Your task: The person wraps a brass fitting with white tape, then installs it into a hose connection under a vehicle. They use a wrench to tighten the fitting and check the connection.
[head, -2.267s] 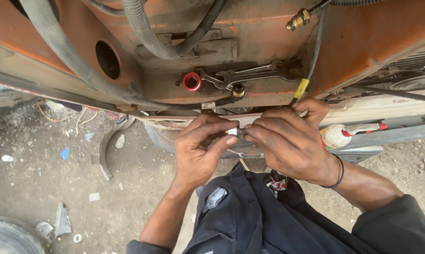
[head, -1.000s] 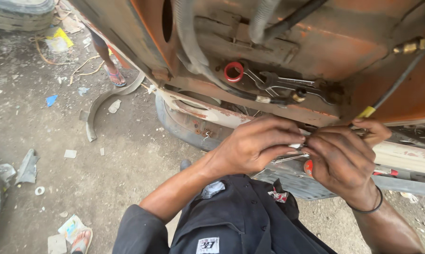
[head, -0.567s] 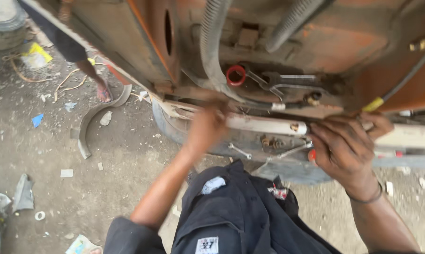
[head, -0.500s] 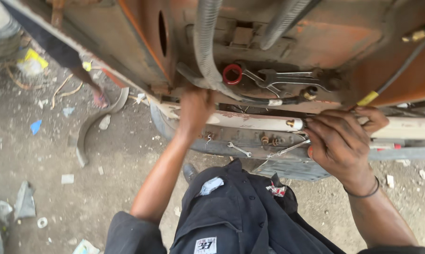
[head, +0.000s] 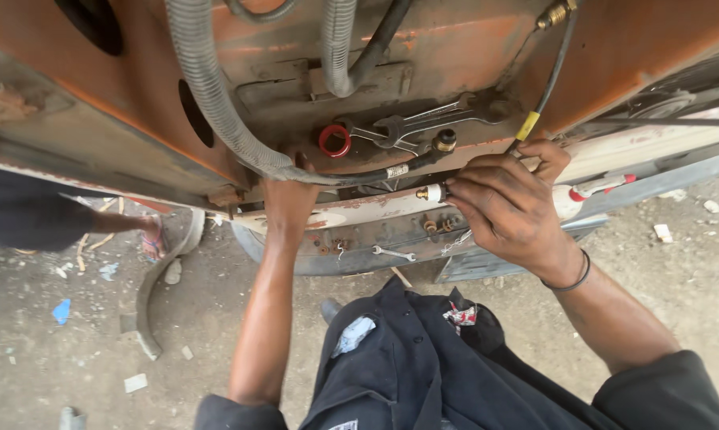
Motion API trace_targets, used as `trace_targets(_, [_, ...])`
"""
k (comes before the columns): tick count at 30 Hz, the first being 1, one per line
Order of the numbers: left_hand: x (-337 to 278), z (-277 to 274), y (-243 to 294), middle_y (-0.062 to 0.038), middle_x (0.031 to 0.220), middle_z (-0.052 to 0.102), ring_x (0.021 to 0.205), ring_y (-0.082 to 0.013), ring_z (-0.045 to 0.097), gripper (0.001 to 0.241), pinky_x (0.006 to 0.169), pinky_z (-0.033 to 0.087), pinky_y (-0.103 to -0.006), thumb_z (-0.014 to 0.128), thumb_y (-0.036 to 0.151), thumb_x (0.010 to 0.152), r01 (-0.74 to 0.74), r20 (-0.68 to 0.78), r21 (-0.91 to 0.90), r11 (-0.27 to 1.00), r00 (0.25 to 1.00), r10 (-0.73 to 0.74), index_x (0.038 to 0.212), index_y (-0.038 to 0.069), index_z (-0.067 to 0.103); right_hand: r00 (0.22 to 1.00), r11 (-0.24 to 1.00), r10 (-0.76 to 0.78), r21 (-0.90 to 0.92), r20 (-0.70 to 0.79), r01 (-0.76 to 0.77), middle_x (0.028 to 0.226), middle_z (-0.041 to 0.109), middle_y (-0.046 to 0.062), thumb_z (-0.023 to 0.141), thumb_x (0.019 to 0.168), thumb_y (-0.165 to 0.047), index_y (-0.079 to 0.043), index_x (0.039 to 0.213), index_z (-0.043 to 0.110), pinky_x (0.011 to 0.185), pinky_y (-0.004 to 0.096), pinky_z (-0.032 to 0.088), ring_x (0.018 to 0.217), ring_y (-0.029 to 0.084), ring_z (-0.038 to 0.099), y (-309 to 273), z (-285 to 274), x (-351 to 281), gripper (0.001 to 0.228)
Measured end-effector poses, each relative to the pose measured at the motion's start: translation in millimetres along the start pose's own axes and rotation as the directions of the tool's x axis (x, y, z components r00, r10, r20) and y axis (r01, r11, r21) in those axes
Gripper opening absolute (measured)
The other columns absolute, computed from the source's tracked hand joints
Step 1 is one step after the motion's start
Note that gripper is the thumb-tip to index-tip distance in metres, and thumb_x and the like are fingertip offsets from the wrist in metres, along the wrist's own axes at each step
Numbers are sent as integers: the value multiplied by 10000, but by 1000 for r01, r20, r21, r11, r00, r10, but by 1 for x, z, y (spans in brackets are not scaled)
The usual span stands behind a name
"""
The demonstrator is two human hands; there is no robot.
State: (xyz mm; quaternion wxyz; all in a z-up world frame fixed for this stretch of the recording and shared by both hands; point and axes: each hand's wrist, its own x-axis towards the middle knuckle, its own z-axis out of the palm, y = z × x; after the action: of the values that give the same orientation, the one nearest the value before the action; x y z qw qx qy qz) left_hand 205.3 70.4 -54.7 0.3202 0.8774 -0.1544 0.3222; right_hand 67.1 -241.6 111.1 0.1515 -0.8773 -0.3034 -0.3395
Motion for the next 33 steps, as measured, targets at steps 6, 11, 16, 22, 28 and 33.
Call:
trace_targets(6, [-21,-75,130,-77,838,744,770,-128,719,159,720,573,-303,604,10,916,471,148,-488,735,874,-462,1033,-11,710,999,998,-37,59,-30,39,983,744,9,879,859,-120,-112,995,725,1048,480,316,985,192,696,-2,-1,2,206])
trace_targets(11, [-20,-91,206,-94,1045,742,897,-147,738,142,782,602,-247,722,-19,951,198,36,-668,717,971,-235,1091,-12,744,999,993,-51,109,-5,52,1012,748,35,874,855,-110,-102,1022,728,1031,449,365,993,217,694,-3,-3,3,222])
trace_targets(16, [-5,-93,231,-103,1063,730,923,-149,735,161,806,601,-252,735,-28,942,177,26,-657,733,977,-213,1101,-9,748,996,990,-75,116,-41,79,962,744,27,881,815,-111,-104,983,726,980,460,362,944,205,702,2,-10,5,228])
trace_targets(22, [-12,-90,233,-108,1075,721,977,-156,716,188,854,571,-260,755,-39,922,105,12,-632,768,992,-126,1107,-4,753,994,981,-85,171,-64,95,992,745,38,867,827,-92,-80,1022,730,987,447,377,969,218,711,7,-16,1,238])
trace_targets(28, [-17,-84,232,-103,1113,682,967,-146,684,182,816,554,-239,739,-56,924,232,143,-748,621,971,-191,1099,-16,769,991,973,-103,198,-81,118,971,745,30,868,809,-93,-97,992,726,967,455,364,955,206,713,11,-21,-1,232])
trace_targets(33, [-13,-86,228,-118,1160,698,1012,-145,695,186,867,564,-244,743,-64,915,233,190,-775,588,973,-135,1093,-16,767,990,967,-111,221,-87,127,973,747,30,870,802,-98,-101,984,721,973,462,358,953,200,710,14,-25,-2,235])
